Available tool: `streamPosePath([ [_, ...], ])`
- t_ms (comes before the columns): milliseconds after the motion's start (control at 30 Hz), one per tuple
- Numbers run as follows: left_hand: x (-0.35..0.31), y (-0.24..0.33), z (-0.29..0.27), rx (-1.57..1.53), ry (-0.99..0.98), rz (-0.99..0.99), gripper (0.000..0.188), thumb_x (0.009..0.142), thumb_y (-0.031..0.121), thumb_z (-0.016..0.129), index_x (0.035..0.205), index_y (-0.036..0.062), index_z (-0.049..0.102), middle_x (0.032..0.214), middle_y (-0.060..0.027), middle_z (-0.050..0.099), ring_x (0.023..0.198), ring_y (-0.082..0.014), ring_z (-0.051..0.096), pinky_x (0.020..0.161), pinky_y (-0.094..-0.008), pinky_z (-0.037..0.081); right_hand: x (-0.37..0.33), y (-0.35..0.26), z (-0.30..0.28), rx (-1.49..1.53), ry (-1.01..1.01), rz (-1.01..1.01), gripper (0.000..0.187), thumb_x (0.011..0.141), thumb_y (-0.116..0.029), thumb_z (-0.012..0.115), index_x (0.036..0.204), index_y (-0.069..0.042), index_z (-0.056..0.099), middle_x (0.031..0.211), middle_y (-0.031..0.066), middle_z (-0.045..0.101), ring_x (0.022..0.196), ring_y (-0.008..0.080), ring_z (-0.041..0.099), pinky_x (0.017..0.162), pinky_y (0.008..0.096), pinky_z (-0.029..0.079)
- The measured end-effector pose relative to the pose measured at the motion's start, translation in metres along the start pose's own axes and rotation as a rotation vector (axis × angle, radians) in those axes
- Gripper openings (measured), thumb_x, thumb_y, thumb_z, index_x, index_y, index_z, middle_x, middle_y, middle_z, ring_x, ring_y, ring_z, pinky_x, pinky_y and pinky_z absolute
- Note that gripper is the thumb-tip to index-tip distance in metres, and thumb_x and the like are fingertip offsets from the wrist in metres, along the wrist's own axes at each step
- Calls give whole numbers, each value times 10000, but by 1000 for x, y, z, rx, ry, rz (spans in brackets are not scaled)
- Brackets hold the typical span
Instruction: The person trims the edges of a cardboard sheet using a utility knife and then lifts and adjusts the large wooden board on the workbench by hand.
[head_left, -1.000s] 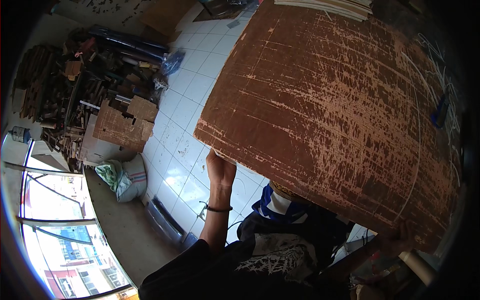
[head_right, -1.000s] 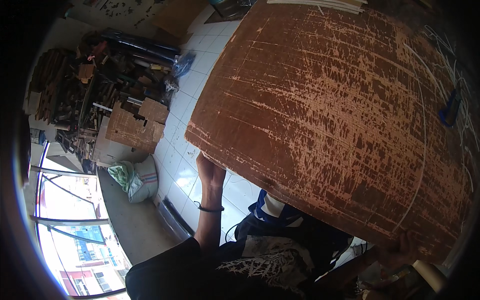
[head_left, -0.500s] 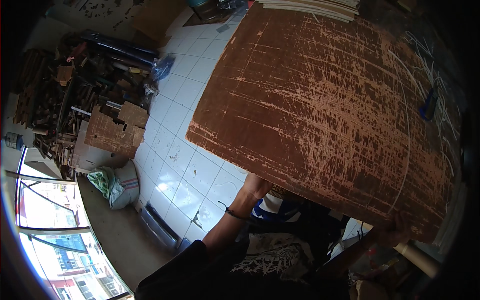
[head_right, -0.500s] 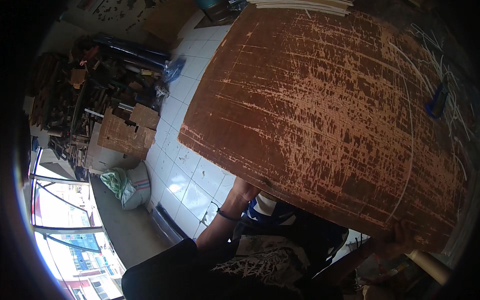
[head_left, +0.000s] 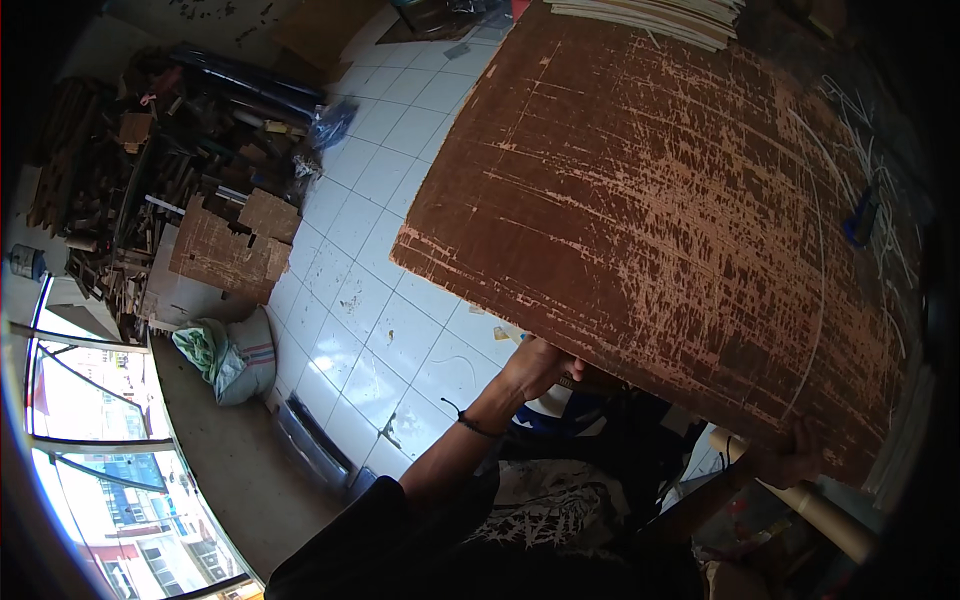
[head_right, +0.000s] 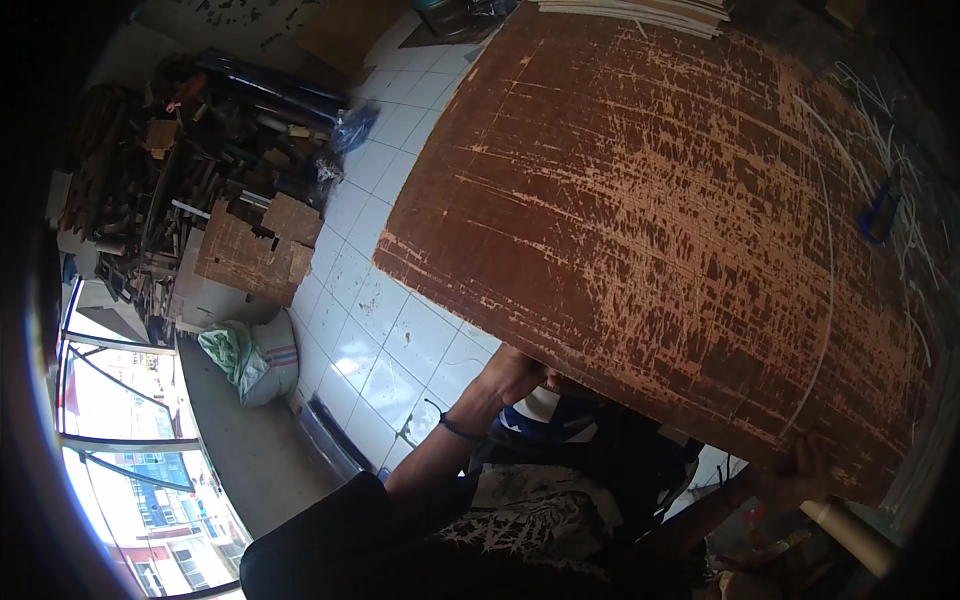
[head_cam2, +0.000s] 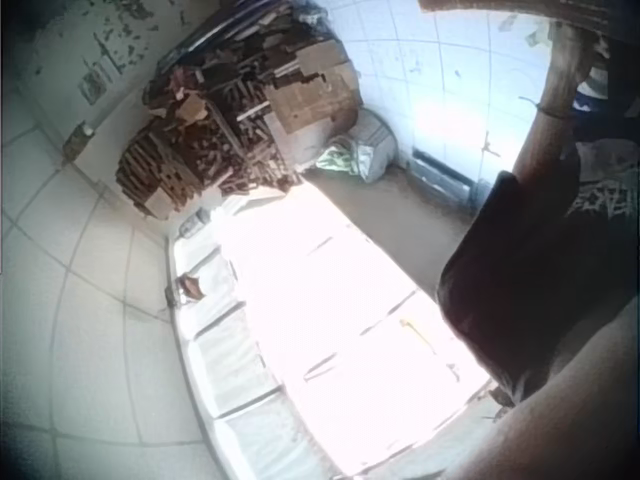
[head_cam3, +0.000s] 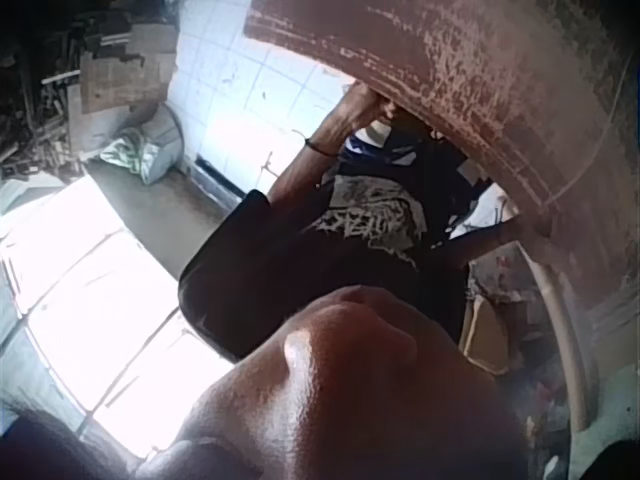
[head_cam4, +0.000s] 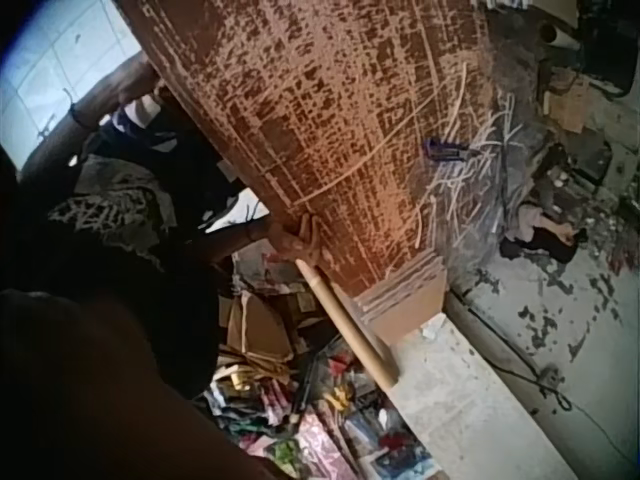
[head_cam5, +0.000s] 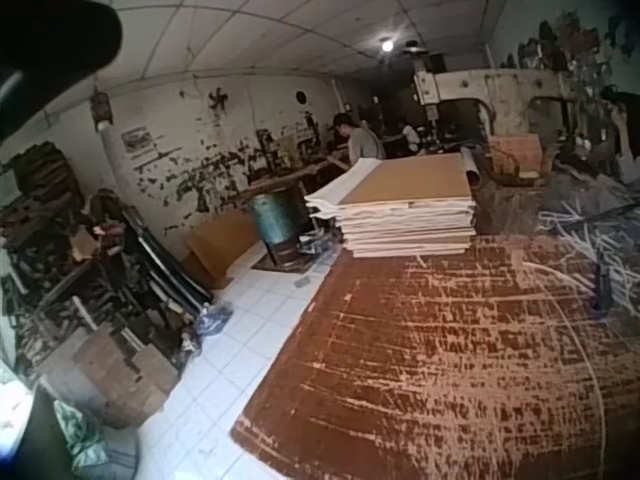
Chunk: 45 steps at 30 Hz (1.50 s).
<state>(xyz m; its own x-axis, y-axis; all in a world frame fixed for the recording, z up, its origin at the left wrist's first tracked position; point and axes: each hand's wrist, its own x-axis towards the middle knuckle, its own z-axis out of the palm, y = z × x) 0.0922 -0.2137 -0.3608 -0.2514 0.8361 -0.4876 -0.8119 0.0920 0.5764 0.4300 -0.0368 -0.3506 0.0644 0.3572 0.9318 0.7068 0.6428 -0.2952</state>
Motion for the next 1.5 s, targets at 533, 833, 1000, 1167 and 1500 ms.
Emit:
streamPosePath([
  [533, 15, -23, 27, 97, -193, -166, 246, 1026, 192, 507, 1122, -26, 568, 920, -129, 635, 740, -196, 644, 644, -336, 591, 3, 2, -2, -75, -35, -85, 375, 928, -348, 678, 919, 26, 655, 964, 112, 636, 903, 226, 648, 816, 326, 598],
  [833, 14, -142, 87, 290, -546, -513, 291, 1015, 245, 522, 1131, -20, 560, 870, -123, 623, 771, -209, 663, 670, -345, 592, -3, 6, -1, -281, -56, -124, 449, 1030, -361, 476, 848, 5, 663, 882, 100, 664, 871, 223, 637, 878, 351, 561],
  [1000, 39, -163, 76, 322, -689, -541, 346, 1041, 266, 473, 1221, -22, 540, 961, -147, 648, 830, -210, 672, 745, -349, 586, 16, -21, 0, -172, -113, -92, 495, 1060, -301, 368, 775, -35, 674, 862, 88, 684, 903, 215, 601, 867, 390, 500],
  [1167, 56, -194, 80, 172, -881, -413, 339, 1047, 252, 458, 1203, -38, 539, 1006, -157, 649, 873, -251, 675, 740, -375, 587, 12, -22, -32, 254, -22, 188, 543, 1041, -391, 369, 680, -50, 589, 806, 102, 667, 881, 271, 561, 830, 450, 453],
  [1500, 66, -225, 122, 258, -720, -591, 251, 996, 229, 559, 1073, -10, 564, 868, -129, 614, 805, -260, 674, 702, -412, 593, -11, -99, -39, 141, -861, 209, 408, 746, -360, 815, 1016, -73, 712, 898, 96, 669, 918, 334, 628, 832, 427, 486],
])
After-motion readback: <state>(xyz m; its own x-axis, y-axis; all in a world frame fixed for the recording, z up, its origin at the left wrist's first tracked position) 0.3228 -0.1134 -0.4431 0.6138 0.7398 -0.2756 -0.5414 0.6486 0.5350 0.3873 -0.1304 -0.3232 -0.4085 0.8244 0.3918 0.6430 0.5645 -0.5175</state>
